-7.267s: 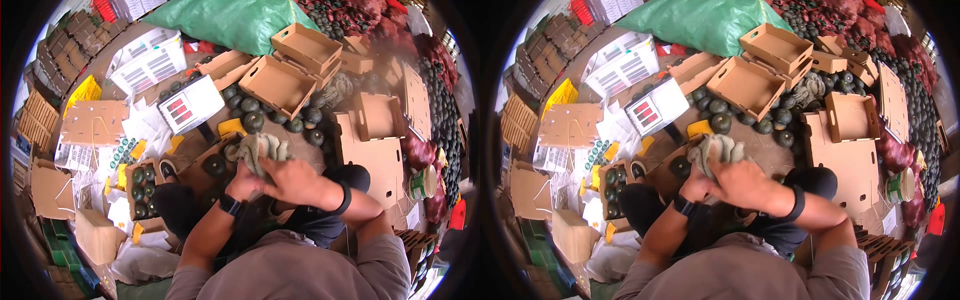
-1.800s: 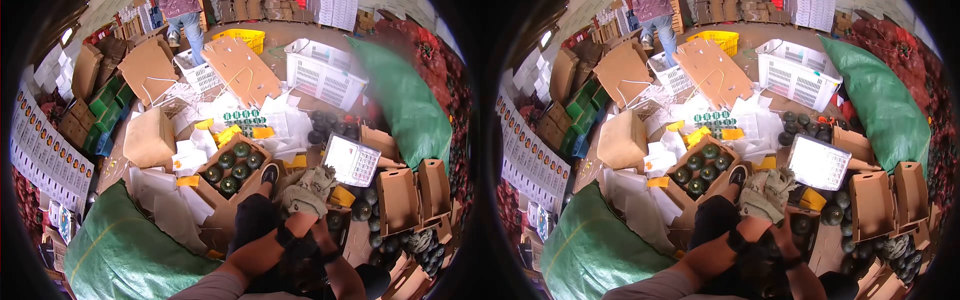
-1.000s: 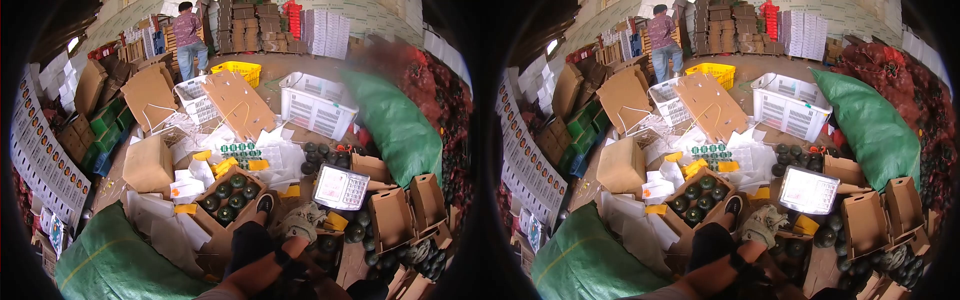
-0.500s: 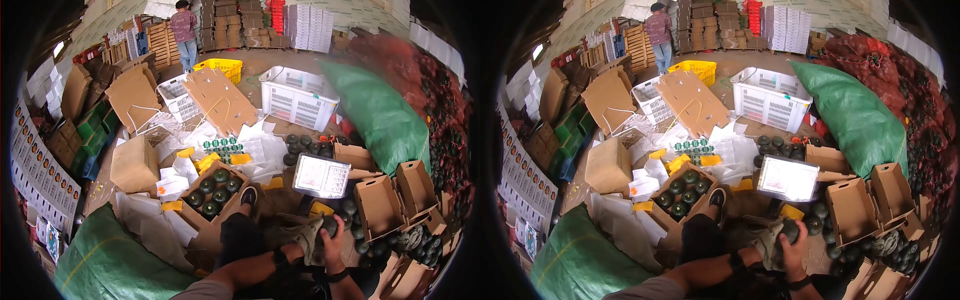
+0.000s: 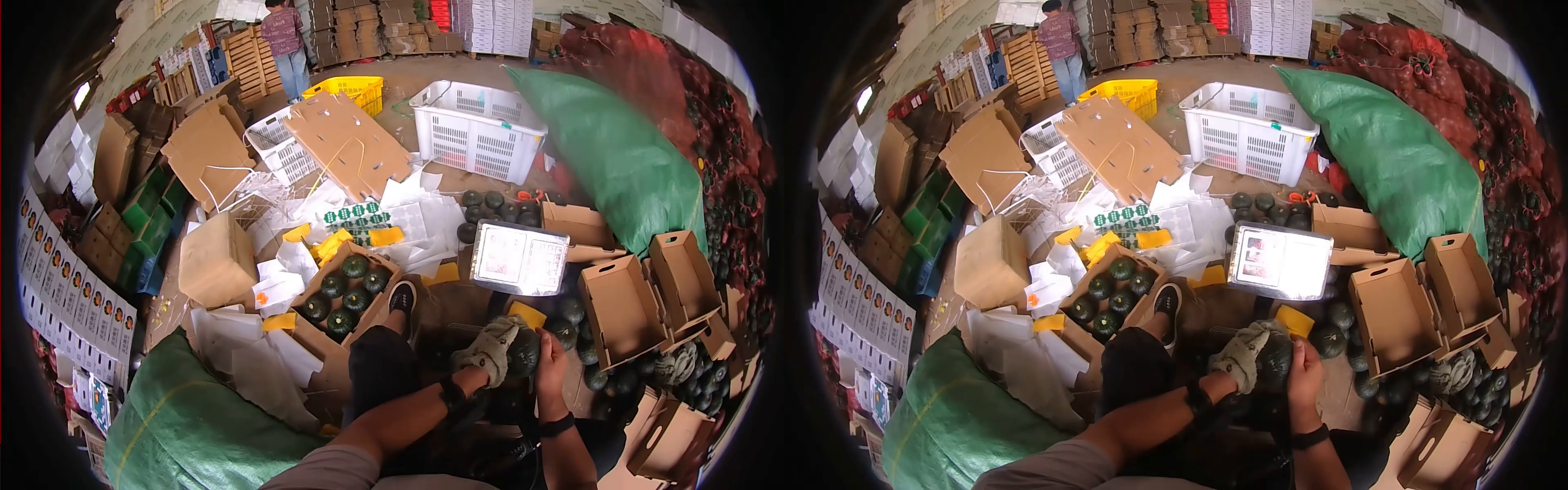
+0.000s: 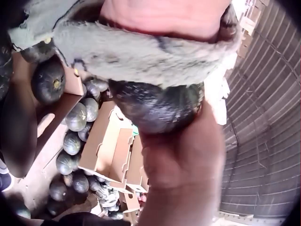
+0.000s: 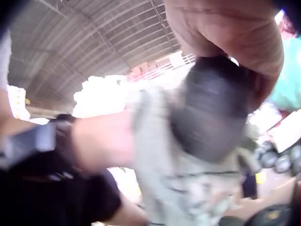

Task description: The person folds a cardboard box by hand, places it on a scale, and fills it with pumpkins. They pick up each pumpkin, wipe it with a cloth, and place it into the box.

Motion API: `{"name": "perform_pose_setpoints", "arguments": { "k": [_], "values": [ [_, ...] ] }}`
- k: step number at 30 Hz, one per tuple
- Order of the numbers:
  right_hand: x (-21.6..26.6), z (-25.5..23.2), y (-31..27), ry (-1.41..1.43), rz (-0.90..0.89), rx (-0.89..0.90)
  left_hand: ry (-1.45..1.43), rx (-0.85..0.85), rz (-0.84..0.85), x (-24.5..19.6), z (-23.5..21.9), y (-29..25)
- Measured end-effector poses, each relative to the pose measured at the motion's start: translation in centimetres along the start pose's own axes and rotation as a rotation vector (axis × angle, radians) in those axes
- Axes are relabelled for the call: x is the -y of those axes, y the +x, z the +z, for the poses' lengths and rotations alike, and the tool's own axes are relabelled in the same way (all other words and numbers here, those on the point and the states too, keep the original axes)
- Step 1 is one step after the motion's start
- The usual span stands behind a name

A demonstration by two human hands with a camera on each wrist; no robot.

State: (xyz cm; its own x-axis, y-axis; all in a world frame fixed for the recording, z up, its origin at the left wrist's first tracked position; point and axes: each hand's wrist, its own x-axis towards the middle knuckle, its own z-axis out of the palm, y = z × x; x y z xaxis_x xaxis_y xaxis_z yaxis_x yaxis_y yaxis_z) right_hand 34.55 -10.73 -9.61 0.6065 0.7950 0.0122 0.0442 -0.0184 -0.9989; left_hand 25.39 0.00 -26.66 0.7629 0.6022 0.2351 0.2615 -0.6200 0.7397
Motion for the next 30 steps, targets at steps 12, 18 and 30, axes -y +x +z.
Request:
{"name": "perform_pose_setpoints", "arguments": {
  "k": [12,18,30],
  "values": [
    [-0.2,0.1,-2.3,-0.006,-0.226,-0.076,-0.047,-0.050,0.165,-12.8,-10.2,1.4],
    [0.9,-0.4,-2.7,0.320,0.072,0.261,-0.517,0.234,-0.113,-7.2,-10.2,0.9],
    [-0.4,-0.5,-2.6,0.331,0.105,0.306,-0.296,0.188,0.115,-7.5,-12.4,2.0]
  ]
}}
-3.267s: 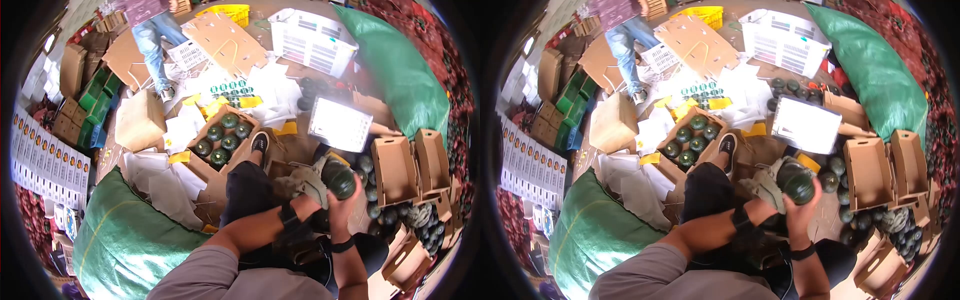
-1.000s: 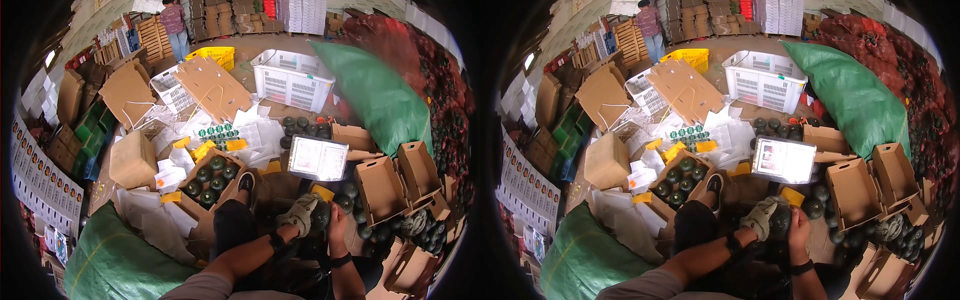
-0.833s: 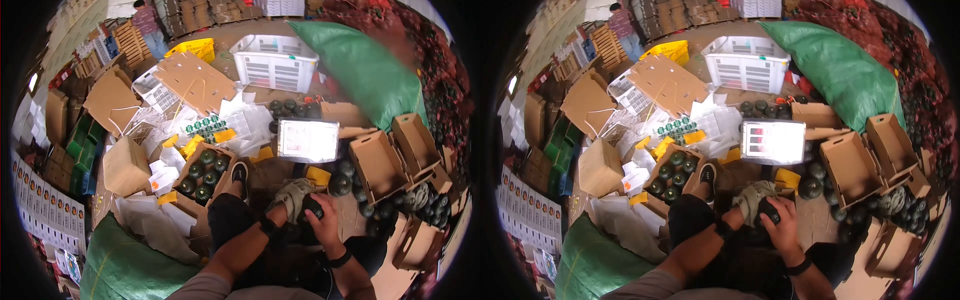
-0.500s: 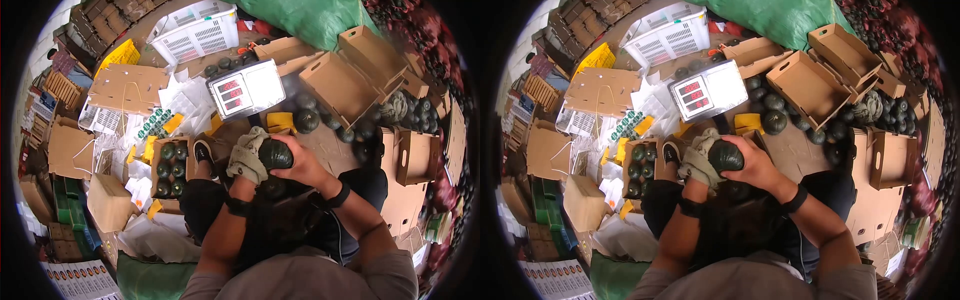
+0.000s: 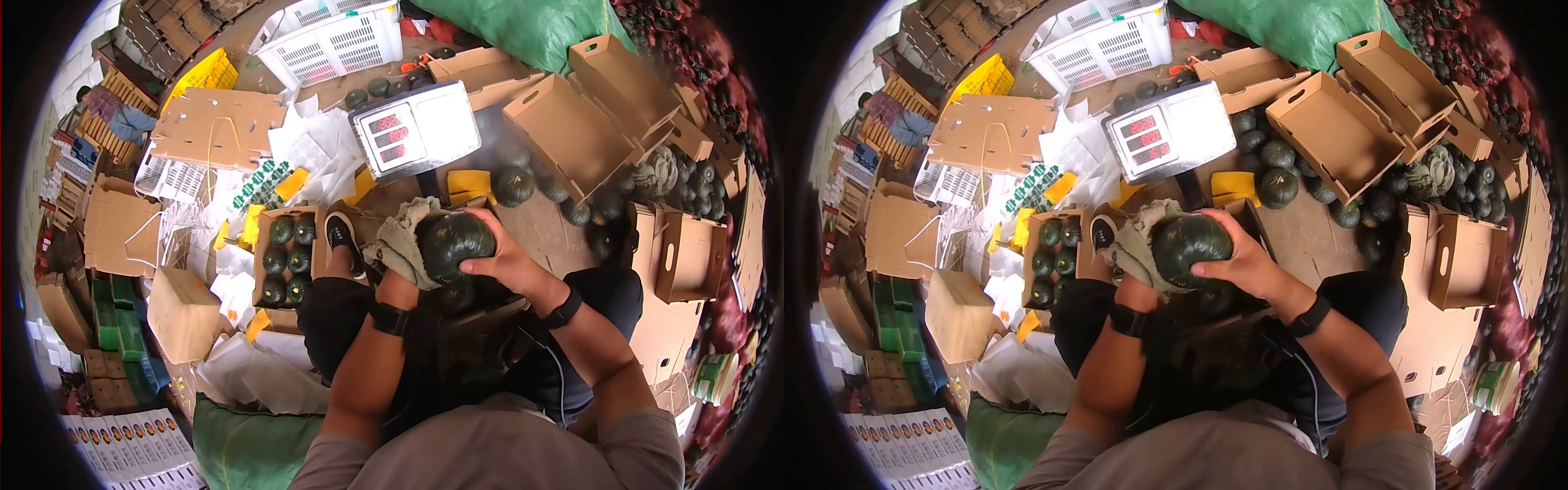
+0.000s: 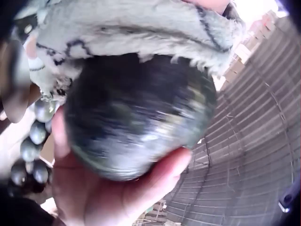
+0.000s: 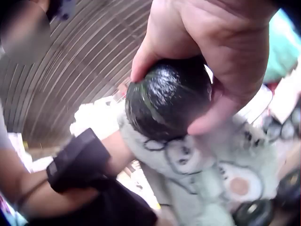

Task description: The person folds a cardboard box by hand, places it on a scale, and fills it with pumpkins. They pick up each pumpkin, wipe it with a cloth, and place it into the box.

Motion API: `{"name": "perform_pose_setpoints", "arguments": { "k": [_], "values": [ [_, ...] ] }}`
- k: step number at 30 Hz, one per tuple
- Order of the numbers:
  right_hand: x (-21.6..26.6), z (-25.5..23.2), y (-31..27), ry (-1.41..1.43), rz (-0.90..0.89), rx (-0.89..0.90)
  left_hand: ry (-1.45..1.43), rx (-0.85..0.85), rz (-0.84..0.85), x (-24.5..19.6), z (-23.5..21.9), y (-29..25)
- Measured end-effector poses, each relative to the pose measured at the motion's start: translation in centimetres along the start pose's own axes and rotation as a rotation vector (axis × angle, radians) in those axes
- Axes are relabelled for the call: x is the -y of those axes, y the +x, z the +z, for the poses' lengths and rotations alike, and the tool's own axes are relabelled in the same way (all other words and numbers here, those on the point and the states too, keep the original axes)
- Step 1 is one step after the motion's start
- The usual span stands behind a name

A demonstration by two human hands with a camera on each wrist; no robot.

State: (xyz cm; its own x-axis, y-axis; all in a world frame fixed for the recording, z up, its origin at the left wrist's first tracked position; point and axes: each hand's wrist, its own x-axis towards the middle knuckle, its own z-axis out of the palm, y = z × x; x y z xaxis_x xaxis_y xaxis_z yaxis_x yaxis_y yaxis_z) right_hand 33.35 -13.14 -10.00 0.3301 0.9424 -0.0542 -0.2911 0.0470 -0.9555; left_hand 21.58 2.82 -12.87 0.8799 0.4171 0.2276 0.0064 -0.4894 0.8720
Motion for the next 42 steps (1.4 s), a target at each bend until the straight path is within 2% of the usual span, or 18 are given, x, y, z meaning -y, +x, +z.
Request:
{"name": "perform_pose_setpoints", "arguments": {
  "k": [2,4,7,9,10,12,14,16,19,22,25,26,29,31,33,34,37,42],
  "values": [
    [0.7,1.6,-0.3,0.605,0.282,-0.104,0.143,-0.285,0.057,4.4,4.2,-0.6],
    [-1.3,0.8,0.7,0.276,0.122,-0.194,-0.021,-0.529,-0.083,-2.3,5.1,-0.5],
    [0.1,0.9,-0.6,-0.351,-0.038,-0.173,0.346,-0.249,0.037,-3.0,2.1,0.1],
    [2.4,1.4,-0.8,-0.808,-0.160,-0.052,0.240,-0.222,0.003,0.6,2.1,-0.2],
    [1.3,0.8,-0.5,-0.669,-0.257,-0.034,0.103,-0.278,-0.037,0.8,1.8,-0.4],
    [1.9,1.5,-0.8,0.076,0.164,-0.009,0.187,-0.341,-0.097,-2.6,0.2,-1.2],
    [-1.2,1.7,-0.7,0.394,0.265,-0.229,0.398,-0.463,-0.111,-3.9,2.1,-2.2],
    [-2.6,0.0,0.3,0.145,0.190,-0.172,0.394,-0.476,-0.180,-1.3,4.5,-2.0],
    [3.4,1.1,-0.1,-0.941,-0.277,0.001,0.482,-0.052,-0.190,-5.9,-0.4,-0.8],
    [2.7,1.0,-0.6,-0.143,-0.026,0.073,0.358,-0.351,0.018,-2.8,1.2,-1.9],
    [1.5,2.7,-0.4,-0.034,0.111,-0.224,0.333,-0.466,-0.085,-3.4,2.5,-2.2],
    [-0.4,1.7,1.0,-0.246,-0.165,-0.125,0.345,-0.474,-0.063,-2.8,2.9,-2.0],
    [2.2,1.0,-0.1,-0.796,-0.292,0.038,0.386,-0.309,0.006,-1.3,1.6,-1.1],
    [2.3,2.2,-0.4,-0.362,-0.131,-0.021,0.243,-0.326,-0.009,-1.8,1.1,-1.5],
    [2.5,4.4,-0.5,-0.034,0.079,-0.227,0.304,-0.429,-0.080,-0.9,1.2,-1.5],
    [-0.5,3.7,0.3,-0.422,-0.203,-0.278,0.331,-0.482,-0.115,-0.1,1.7,-1.2],
    [-0.2,3.4,-0.3,-0.314,-0.278,-0.087,0.389,-0.606,-0.233,0.3,3.1,-0.9],
    [-1.6,3.5,-0.1,0.196,-0.035,0.144,0.380,-0.285,-0.625,-5.1,-2.2,-0.2]
  ]
}}
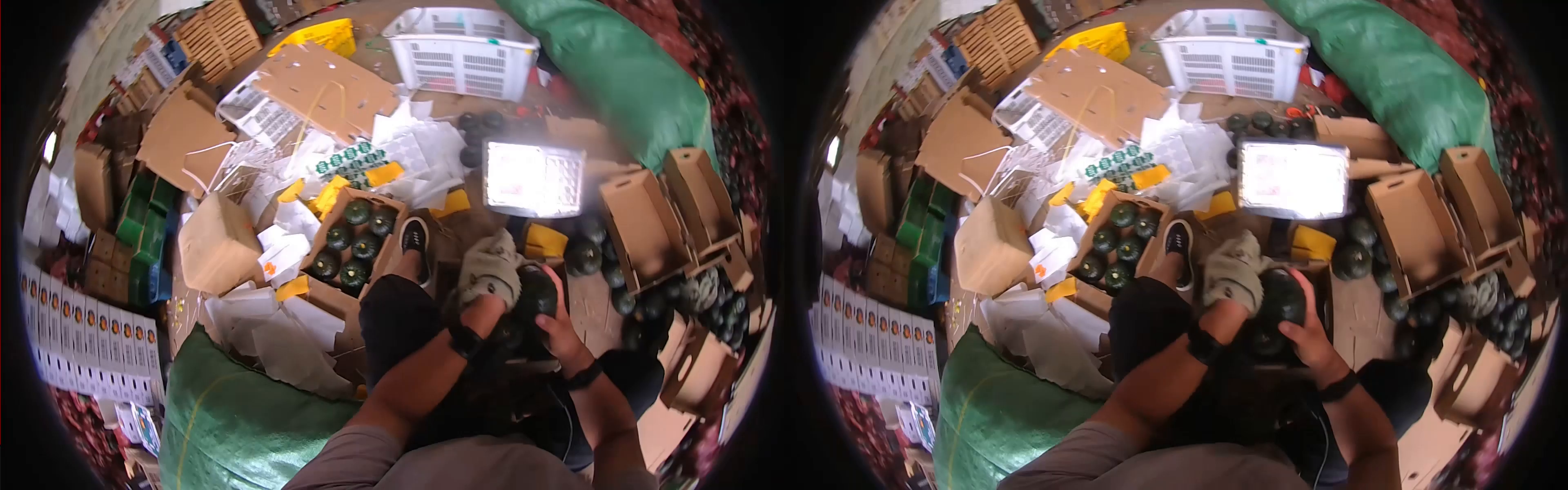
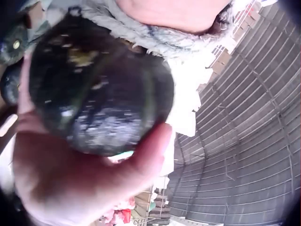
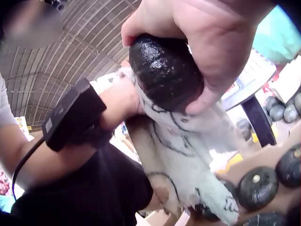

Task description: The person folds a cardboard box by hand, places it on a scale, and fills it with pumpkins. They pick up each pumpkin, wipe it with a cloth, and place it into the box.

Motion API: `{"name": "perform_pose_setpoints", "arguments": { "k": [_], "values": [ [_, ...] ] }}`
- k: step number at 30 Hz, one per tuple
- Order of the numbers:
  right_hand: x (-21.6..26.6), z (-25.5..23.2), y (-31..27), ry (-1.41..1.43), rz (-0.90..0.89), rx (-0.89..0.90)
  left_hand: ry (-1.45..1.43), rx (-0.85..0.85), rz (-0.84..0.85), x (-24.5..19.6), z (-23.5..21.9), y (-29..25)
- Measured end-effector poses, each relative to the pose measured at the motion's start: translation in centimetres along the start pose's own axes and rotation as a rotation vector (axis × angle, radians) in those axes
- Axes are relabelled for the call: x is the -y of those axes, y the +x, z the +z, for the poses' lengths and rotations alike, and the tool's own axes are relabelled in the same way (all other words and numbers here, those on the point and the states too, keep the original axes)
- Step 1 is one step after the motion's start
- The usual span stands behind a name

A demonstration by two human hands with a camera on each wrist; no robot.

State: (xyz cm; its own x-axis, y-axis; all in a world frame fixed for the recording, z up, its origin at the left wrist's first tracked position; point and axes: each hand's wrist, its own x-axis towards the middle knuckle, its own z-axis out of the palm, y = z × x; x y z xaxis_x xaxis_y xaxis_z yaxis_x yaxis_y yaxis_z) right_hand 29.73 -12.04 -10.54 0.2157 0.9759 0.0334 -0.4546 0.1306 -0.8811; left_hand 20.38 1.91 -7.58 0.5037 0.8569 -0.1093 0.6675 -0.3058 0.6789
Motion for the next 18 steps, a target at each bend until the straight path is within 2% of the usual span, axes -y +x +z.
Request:
{"name": "perform_pose_setpoints", "arguments": {
  "k": [1,2,3,5,7,10,13,16,18],
  "values": [
    [-1.3,-0.9,0.0,0.165,0.162,-0.008,0.426,-0.176,0.205,1.6,0.8,0.1],
    [-2.6,-0.9,0.3,0.166,0.253,-0.043,0.442,-0.250,0.258,3.1,1.3,0.2],
    [-5.1,-1.6,0.2,-0.014,0.311,-0.056,0.356,-0.261,0.271,4.2,1.3,0.1],
    [-10.3,-1.5,0.2,-0.752,0.122,0.037,0.156,-0.222,0.255,6.4,1.2,0.0],
    [-13.8,0.6,-0.9,-1.098,0.151,-0.019,0.001,-0.189,0.223,8.0,0.9,0.0],
    [-19.3,1.3,-2.4,-1.542,0.043,-0.047,-0.206,-0.148,0.185,9.3,0.9,0.4],
    [-21.0,1.0,-3.5,-1.507,0.124,-0.056,-0.475,-0.081,0.120,9.7,1.1,0.9],
    [-17.0,-0.3,-3.3,-1.710,0.316,-0.412,-0.819,0.006,0.024,9.4,1.6,1.8],
    [-17.2,-2.9,-3.6,-1.776,0.337,-0.246,-1.112,0.080,-0.046,8.8,2.2,2.3]
  ]
}}
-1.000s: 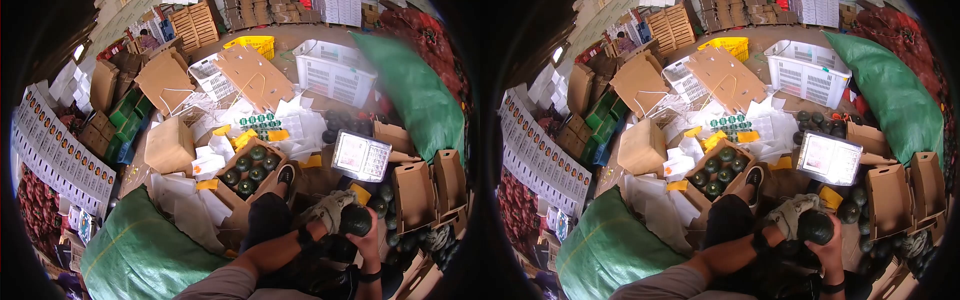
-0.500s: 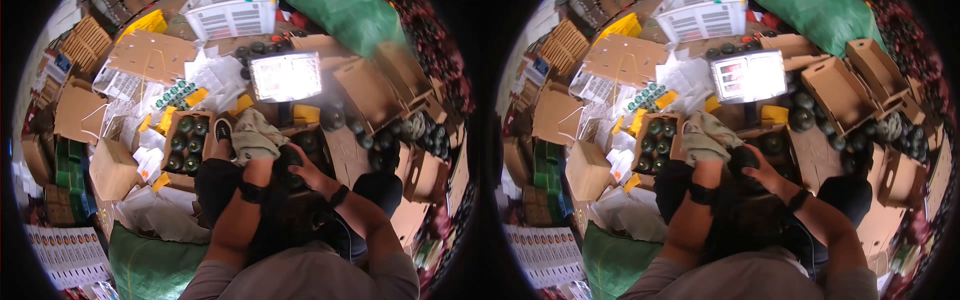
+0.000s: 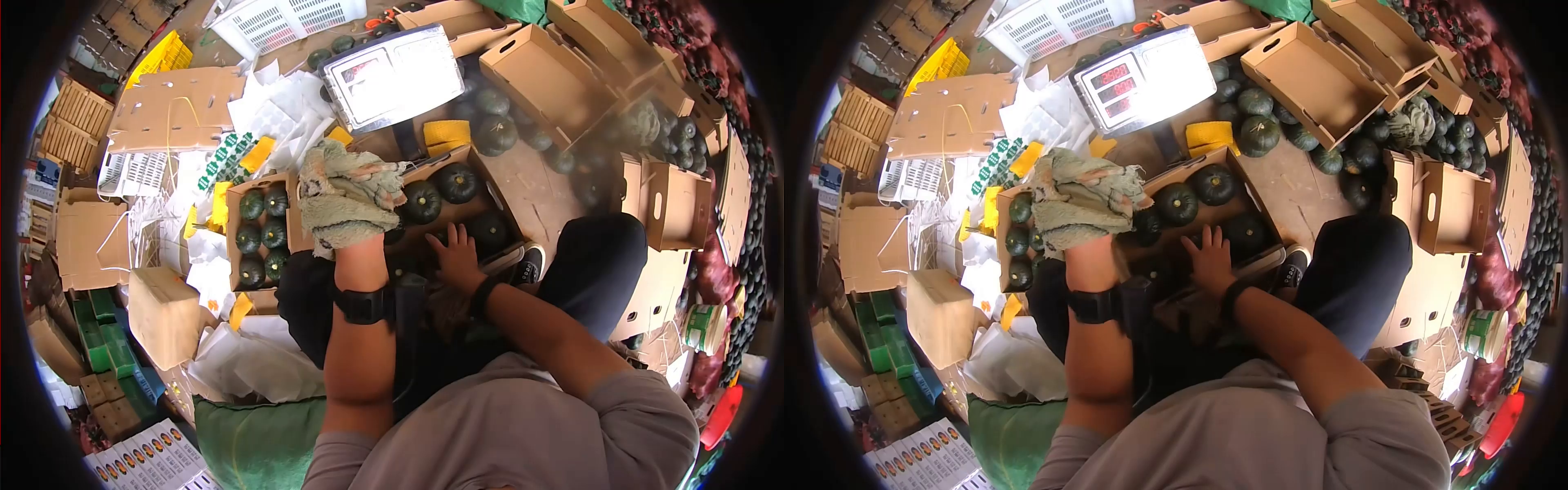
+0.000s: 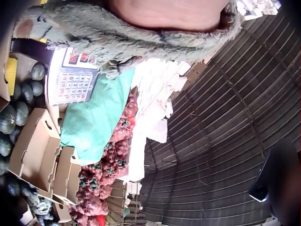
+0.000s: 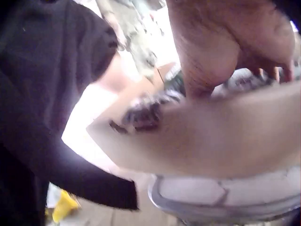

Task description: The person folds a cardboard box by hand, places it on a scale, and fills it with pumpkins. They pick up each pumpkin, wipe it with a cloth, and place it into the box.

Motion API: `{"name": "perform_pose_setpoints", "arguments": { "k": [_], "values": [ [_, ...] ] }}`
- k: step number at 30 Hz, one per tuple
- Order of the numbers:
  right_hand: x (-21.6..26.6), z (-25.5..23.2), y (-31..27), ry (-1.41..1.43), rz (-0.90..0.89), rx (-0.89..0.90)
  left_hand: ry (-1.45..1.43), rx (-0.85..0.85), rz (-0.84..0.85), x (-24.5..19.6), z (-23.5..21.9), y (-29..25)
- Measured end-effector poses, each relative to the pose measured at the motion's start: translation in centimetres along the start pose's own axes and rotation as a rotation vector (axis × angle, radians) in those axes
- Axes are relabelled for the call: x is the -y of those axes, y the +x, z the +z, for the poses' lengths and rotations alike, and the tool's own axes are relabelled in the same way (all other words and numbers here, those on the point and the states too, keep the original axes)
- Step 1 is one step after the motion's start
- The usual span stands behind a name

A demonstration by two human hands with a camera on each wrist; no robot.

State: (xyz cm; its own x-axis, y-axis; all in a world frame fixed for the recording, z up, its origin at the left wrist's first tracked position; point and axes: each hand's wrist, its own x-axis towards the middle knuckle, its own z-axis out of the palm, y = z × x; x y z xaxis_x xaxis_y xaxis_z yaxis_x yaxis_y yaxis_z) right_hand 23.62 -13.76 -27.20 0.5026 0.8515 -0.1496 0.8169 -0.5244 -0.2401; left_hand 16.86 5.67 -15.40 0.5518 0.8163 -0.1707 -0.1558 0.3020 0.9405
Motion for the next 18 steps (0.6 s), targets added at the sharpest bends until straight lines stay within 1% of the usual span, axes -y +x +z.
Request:
{"name": "perform_pose_setpoints", "arguments": {
  "k": [1,4,7,8,9,10,11,12,13,14,15,17,18],
  "values": [
    [-1.0,0.4,0.6,-0.038,-0.051,0.041,-0.148,0.019,-0.044,-0.1,0.5,0.2],
    [-2.3,-3.6,4.4,0.169,0.010,0.402,-0.503,0.086,-0.138,-1.4,2.3,0.7],
    [-5.9,-5.6,7.3,1.318,0.169,0.424,-0.721,0.158,-0.192,-3.3,4.0,-0.2],
    [-5.5,-9.0,6.4,1.548,0.116,0.341,-0.741,0.153,-0.206,-3.4,4.8,-0.3],
    [-4.3,-14.0,4.9,1.774,0.058,0.254,-0.666,0.056,-0.186,-2.3,5.9,0.0],
    [-3.0,-16.9,3.9,1.908,-0.015,0.132,-0.587,-0.041,-0.161,-1.2,6.8,0.4],
    [-2.0,-18.2,3.2,1.545,-0.181,-0.099,-0.334,0.192,0.043,1.0,7.2,1.1],
    [-1.0,-19.2,2.6,1.167,-0.329,-0.312,-0.687,0.227,-0.211,1.3,8.1,0.0],
    [-0.7,-19.6,2.4,0.773,-0.458,-0.507,-0.796,0.351,-0.201,1.8,9.4,-1.9],
    [-1.3,-19.4,3.2,0.806,-0.383,-0.545,-0.942,0.609,-0.188,2.1,10.1,-1.9],
    [-2.7,-18.5,5.3,0.814,-0.297,-0.605,-1.076,0.774,-0.287,2.0,11.3,-2.4],
    [-5.3,-17.3,8.0,1.000,0.149,-0.571,-0.922,0.447,-0.392,3.1,12.6,-4.9],
    [-5.1,-17.2,7.2,0.960,0.062,-0.649,-0.810,0.459,-0.348,5.1,12.2,-3.4]
  ]
}}
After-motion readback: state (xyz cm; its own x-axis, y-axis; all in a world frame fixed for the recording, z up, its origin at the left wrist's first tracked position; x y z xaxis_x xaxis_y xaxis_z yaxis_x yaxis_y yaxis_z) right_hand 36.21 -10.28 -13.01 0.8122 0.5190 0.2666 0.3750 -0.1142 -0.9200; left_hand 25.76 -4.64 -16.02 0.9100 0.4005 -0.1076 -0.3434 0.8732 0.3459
